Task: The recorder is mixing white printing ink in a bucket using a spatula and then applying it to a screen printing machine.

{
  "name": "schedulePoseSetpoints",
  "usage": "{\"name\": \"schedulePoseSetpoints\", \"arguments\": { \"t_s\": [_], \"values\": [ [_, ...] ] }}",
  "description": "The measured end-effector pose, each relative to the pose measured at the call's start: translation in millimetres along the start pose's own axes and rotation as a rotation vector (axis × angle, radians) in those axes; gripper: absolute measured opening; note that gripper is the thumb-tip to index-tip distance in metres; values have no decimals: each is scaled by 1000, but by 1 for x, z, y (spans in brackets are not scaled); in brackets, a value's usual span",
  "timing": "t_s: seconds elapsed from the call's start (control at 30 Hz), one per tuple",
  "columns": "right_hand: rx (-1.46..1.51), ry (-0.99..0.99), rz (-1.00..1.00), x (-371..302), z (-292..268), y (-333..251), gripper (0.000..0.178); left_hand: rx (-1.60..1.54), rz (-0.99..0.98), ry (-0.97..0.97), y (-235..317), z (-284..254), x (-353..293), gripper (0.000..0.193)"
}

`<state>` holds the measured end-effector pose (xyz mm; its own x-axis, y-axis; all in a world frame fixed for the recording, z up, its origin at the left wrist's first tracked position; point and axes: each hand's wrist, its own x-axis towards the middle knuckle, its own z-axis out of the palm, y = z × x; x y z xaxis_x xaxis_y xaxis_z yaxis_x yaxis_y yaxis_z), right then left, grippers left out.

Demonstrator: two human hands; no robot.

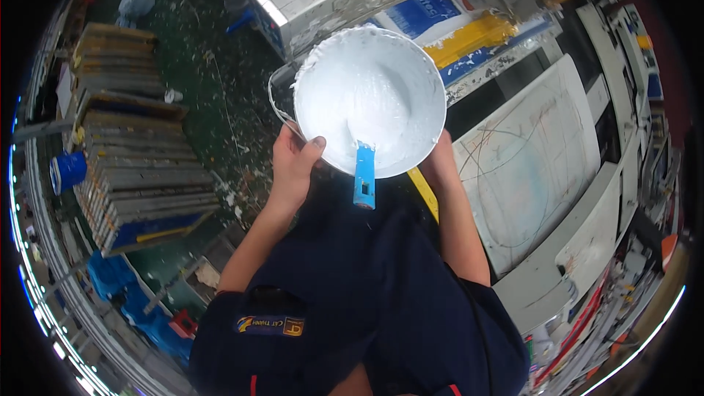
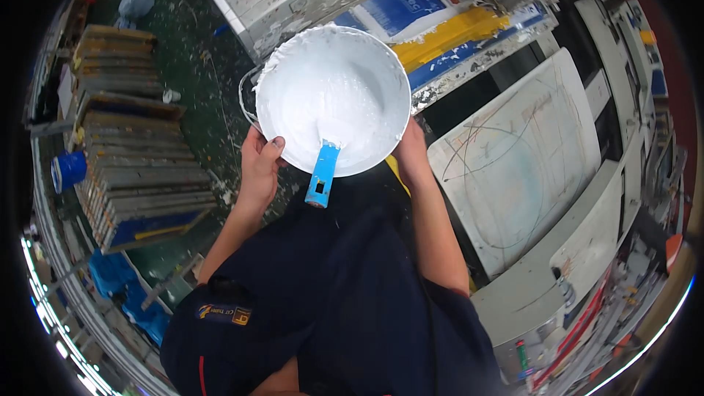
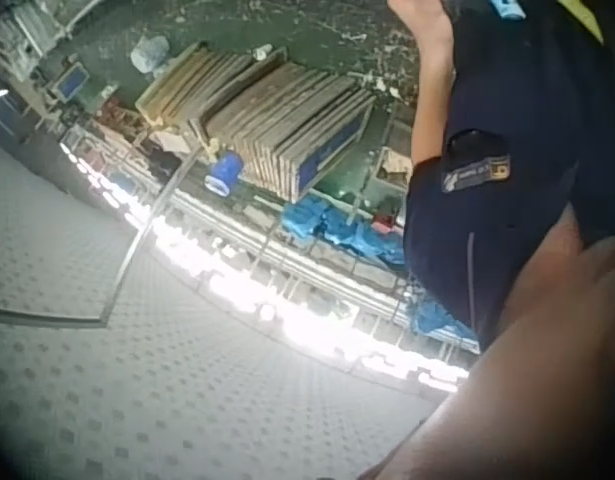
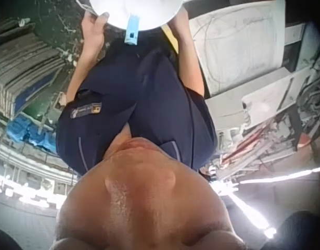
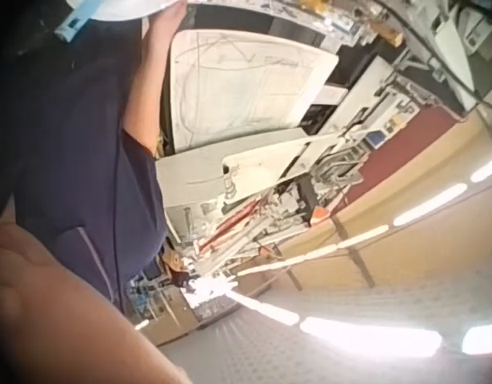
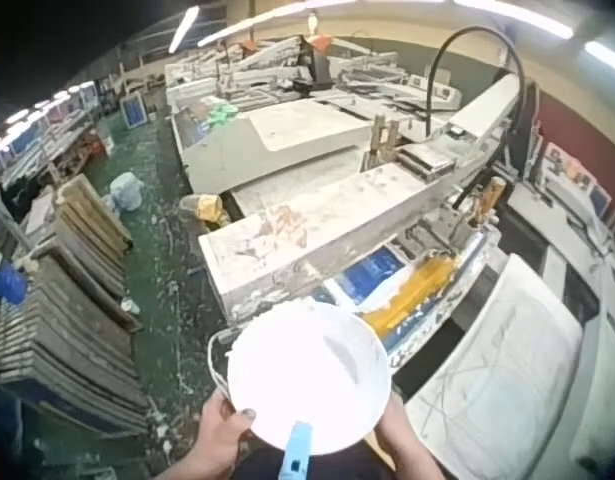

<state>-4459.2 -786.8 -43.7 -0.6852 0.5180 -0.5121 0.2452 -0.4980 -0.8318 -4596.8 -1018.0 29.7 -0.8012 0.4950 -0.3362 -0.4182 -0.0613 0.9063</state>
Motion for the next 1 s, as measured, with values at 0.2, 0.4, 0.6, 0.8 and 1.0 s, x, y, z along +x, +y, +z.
{"name": "schedulePoseSetpoints", "arguments": {
  "t_s": [0.2, 0.4, 0.6, 0.8, 1.0],
  "values": [
    [-601, 28, -1050, -69, 21, -114, 36, -97, 11, 70, -4, -1, -4, 34],
    [-1204, -650, -1636, -80, 91, -119, 25, -43, 71, -30, -2, -2, -1, 45],
    [-1725, -248, -1334, -38, 85, -198, 12, -93, 77, -5, -9, -6, -5, 47],
    [-2403, -506, -942, -54, 110, -213, 23, -91, 78, -45, -1, -4, -4, 53],
    [-2295, -539, -1271, -68, 159, -285, 23, -64, 52, -47, -2, -10, -6, 55]
  ]
}}
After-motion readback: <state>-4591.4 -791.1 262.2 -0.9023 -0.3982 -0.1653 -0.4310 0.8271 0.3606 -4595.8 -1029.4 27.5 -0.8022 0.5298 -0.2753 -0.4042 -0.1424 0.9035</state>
